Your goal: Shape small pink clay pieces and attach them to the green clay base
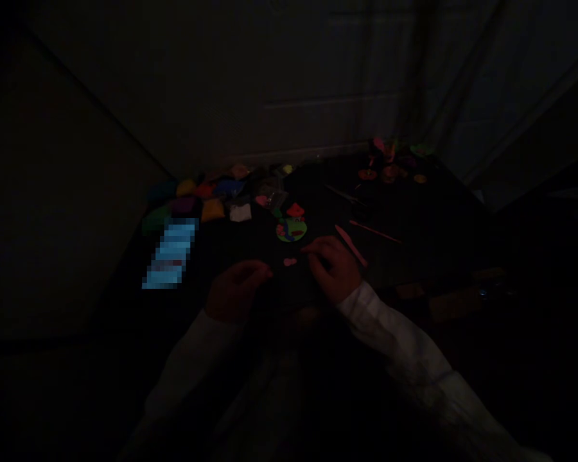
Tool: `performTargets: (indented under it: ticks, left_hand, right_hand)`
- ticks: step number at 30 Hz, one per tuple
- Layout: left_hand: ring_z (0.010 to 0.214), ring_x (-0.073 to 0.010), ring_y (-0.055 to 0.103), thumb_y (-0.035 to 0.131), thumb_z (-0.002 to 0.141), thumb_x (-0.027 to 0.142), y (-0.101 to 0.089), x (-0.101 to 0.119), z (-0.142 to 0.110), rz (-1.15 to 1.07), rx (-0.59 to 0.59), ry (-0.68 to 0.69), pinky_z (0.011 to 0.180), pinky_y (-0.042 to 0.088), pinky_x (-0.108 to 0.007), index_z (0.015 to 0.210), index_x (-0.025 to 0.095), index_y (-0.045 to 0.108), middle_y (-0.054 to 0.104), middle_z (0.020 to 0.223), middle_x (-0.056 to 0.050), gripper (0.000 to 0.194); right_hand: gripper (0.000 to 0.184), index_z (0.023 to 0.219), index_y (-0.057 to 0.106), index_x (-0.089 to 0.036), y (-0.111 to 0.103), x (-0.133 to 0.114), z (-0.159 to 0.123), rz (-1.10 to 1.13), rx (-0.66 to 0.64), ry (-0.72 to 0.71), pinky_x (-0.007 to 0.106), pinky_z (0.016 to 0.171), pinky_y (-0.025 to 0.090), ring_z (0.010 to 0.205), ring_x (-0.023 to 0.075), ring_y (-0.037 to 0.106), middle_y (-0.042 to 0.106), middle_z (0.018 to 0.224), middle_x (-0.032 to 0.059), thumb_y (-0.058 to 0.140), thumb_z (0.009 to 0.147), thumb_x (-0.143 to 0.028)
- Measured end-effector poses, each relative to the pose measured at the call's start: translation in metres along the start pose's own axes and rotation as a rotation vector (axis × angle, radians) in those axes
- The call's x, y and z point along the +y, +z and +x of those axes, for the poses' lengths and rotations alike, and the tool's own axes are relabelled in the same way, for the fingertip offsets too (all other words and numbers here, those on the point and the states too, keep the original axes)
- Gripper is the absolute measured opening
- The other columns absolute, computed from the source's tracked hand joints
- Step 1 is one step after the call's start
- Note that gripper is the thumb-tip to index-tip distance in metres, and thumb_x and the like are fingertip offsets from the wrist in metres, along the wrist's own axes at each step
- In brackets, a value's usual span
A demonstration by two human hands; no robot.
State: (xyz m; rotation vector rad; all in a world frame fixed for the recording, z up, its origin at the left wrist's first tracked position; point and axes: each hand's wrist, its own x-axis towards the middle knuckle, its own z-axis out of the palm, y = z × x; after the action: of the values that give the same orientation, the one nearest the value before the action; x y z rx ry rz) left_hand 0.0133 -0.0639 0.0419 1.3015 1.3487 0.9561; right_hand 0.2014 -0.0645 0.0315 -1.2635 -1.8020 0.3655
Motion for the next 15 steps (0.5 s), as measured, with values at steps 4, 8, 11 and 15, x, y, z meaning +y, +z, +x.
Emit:
performTargets:
  ticks: [4,8,11,15]
  left_hand:
    - [0.07,-0.0141,0.06,0.064,0.059,0.031,0.0016,0.0022,-0.0002,-0.055,-0.006,-0.034,0.062,0.047,-0.024,0.07,0.017,0.061,0.066,0.073,-0.001,0.019]
    - [0.075,-0.0145,0.06,0.061,0.062,0.03,0.0014,0.005,-0.0006,-0.036,-0.013,0.018,0.069,0.047,-0.025,0.071,0.018,0.063,0.067,0.075,-0.001,0.015]
    - [0.074,-0.014,0.06,0.06,0.064,0.03,0.0,0.0061,-0.0011,0.017,-0.019,0.046,0.069,0.046,-0.024,0.07,0.019,0.064,0.067,0.074,0.0,0.014]
    - [0.07,-0.0142,0.06,0.058,0.065,0.034,-0.0006,0.0036,-0.0014,0.056,-0.033,0.037,0.065,0.047,-0.025,0.07,0.019,0.064,0.067,0.071,0.0,0.016]
  right_hand:
    - [0.019,0.09,0.058,-0.019,-0.0003,-0.0002,0.0003,0.001,0.0,0.001,0.034,0.084,0.04,0.088,0.0138,0.051,0.054,0.09,0.0043,0.045,0.077,-0.019]
    - [0.018,0.09,0.058,-0.018,-0.0007,-0.0016,0.0001,0.005,-0.006,0.011,0.031,0.083,0.041,0.089,0.0133,0.051,0.054,0.09,0.0047,0.045,0.076,-0.019]
    - [0.018,0.089,0.058,-0.019,0.0,-0.0007,0.0001,-0.001,-0.002,0.008,0.034,0.087,0.039,0.088,0.0134,0.051,0.054,0.09,0.0041,0.045,0.076,-0.019]
    - [0.018,0.089,0.058,-0.02,0.0002,0.0005,0.0004,-0.012,-0.001,-0.006,0.037,0.086,0.039,0.087,0.0144,0.052,0.055,0.09,0.004,0.045,0.076,-0.02]
